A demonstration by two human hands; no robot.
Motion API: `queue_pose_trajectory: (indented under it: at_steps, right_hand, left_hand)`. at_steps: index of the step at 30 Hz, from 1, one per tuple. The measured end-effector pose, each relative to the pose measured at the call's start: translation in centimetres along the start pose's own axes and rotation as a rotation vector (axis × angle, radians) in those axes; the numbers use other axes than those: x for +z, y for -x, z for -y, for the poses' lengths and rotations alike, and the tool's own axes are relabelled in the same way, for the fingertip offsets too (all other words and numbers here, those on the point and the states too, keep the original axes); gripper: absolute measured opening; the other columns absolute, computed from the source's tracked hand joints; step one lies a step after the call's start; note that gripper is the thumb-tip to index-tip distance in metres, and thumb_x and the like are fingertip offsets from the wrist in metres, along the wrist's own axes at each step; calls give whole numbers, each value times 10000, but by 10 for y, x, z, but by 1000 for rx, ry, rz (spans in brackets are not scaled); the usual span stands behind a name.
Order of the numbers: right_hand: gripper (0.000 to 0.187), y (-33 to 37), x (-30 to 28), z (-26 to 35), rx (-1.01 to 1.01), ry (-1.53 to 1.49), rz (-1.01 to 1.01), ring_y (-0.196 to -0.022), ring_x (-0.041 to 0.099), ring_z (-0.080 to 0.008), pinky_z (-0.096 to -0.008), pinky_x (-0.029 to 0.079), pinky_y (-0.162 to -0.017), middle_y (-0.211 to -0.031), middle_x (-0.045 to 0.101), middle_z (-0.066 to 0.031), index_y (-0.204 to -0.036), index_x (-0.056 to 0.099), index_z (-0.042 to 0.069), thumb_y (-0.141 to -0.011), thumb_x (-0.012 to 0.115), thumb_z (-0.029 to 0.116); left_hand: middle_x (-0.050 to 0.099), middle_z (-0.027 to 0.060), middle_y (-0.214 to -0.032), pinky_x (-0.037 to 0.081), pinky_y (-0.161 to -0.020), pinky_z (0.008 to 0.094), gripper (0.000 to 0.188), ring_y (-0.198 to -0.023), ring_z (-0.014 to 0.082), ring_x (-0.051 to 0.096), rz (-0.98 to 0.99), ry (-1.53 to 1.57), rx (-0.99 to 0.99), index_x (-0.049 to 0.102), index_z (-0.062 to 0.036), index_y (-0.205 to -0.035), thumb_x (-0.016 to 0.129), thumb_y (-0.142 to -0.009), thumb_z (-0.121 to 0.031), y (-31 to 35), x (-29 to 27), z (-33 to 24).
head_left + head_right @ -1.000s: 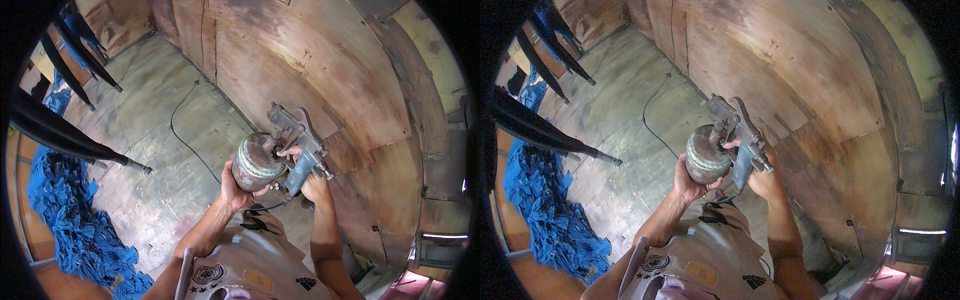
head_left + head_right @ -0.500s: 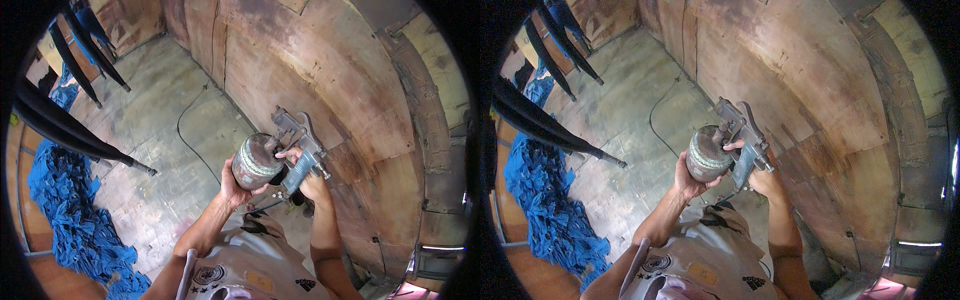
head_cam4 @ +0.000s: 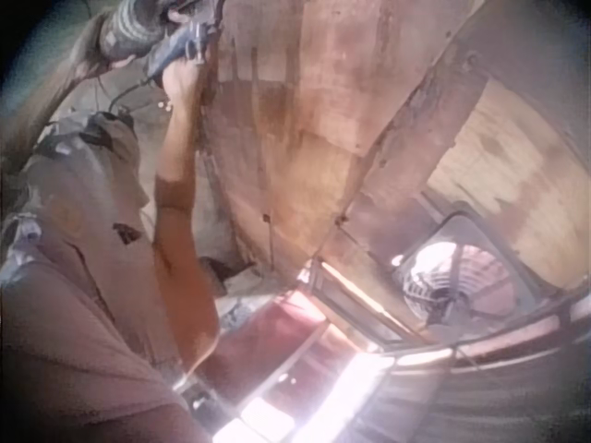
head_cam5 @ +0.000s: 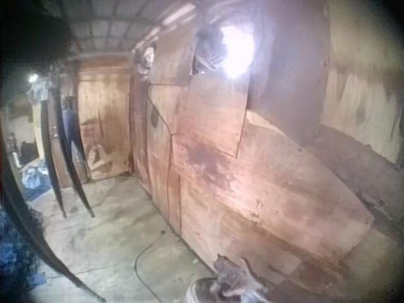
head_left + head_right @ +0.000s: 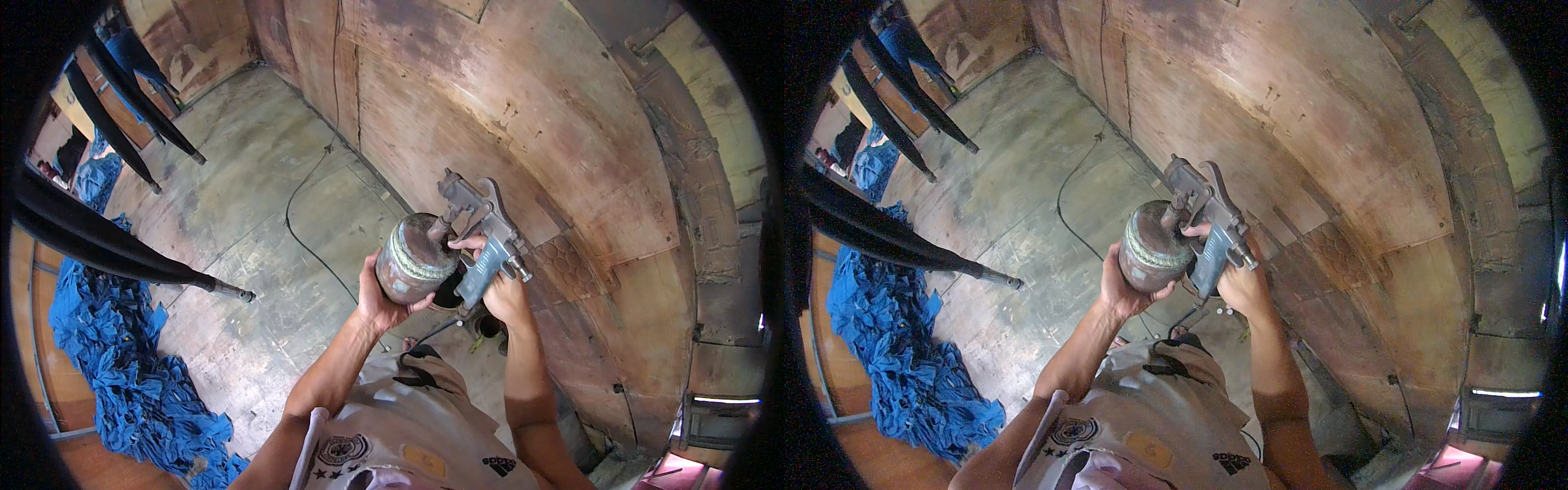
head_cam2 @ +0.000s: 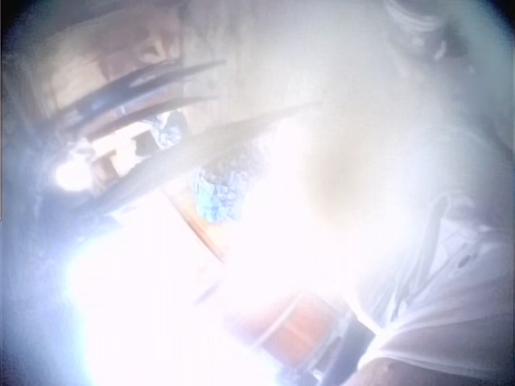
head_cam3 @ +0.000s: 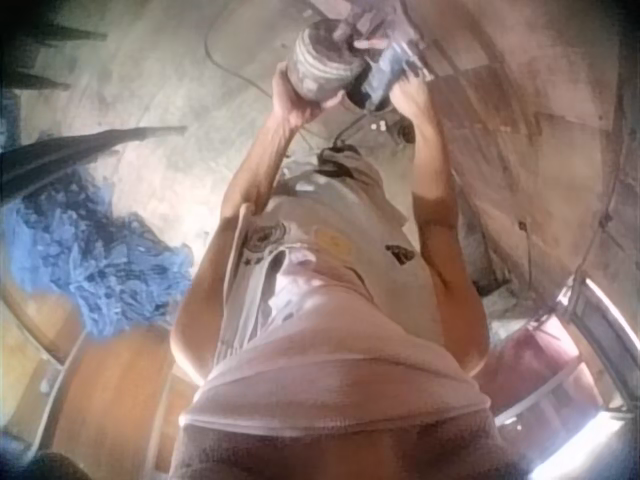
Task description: The person pours a dark liquid from a plastic bottle into a bucket, then uses a green ladle to transfer the liquid into a spray gun container. The person attaches the container to the spray gun and secures it.
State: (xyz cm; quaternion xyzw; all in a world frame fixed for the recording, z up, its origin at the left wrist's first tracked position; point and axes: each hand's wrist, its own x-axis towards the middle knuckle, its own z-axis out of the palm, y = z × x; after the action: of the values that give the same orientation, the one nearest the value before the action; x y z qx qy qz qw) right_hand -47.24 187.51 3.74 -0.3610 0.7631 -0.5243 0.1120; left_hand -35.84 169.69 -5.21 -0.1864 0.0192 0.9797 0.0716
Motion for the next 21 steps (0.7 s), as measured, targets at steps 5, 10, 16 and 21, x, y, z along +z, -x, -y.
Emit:
queue_pose_trajectory:
  at_steps: [5, 10, 16, 21]
  right_hand:
    - [259, -8, -5, 1, -12, 16, 44, -915, 590, -158, -314, 474, -849, -1005, 663, -40, -1073, 736, 55, -895, 576, -45]
    - [315, -7, -5, -15, -22, -95, 77, -911, 509, -94, -252, 438, -844, -1016, 594, 6, -1224, 676, 43, -1001, 462, -15]
    - [397, 1, -5, -39, 19, -38, -16, -1011, 547, -88, -264, 483, -889, -1235, 615, -28, -1441, 489, 30, -1046, 443, 31]
    - [366, -2, 0, -38, 167, -353, -58, -981, 588, -146, -316, 504, -863, -1122, 612, -71, -1289, 519, 21, -931, 557, -51]
  left_hand:
    - [519, 157, -1419, 528, -919, 590, 705, -1256, 345, 538, 1, -9, -5, 484, -120, -1422, 394, -944, -630, -7, -1, -1]
    - [540, 149, -1400, 528, -920, 591, 698, -1247, 340, 548, 18, -8, -5, 501, -123, -1409, 387, -944, -630, -12, -4, -2]
    - [548, 149, -1393, 533, -913, 591, 686, -1239, 342, 555, 42, -2, -8, 507, -125, -1405, 386, -943, -617, -15, -4, -1]
    - [552, 158, -1384, 539, -905, 588, 692, -1234, 348, 557, 8, 5, -8, 505, -119, -1405, 395, -938, -617, -15, -4, 0]
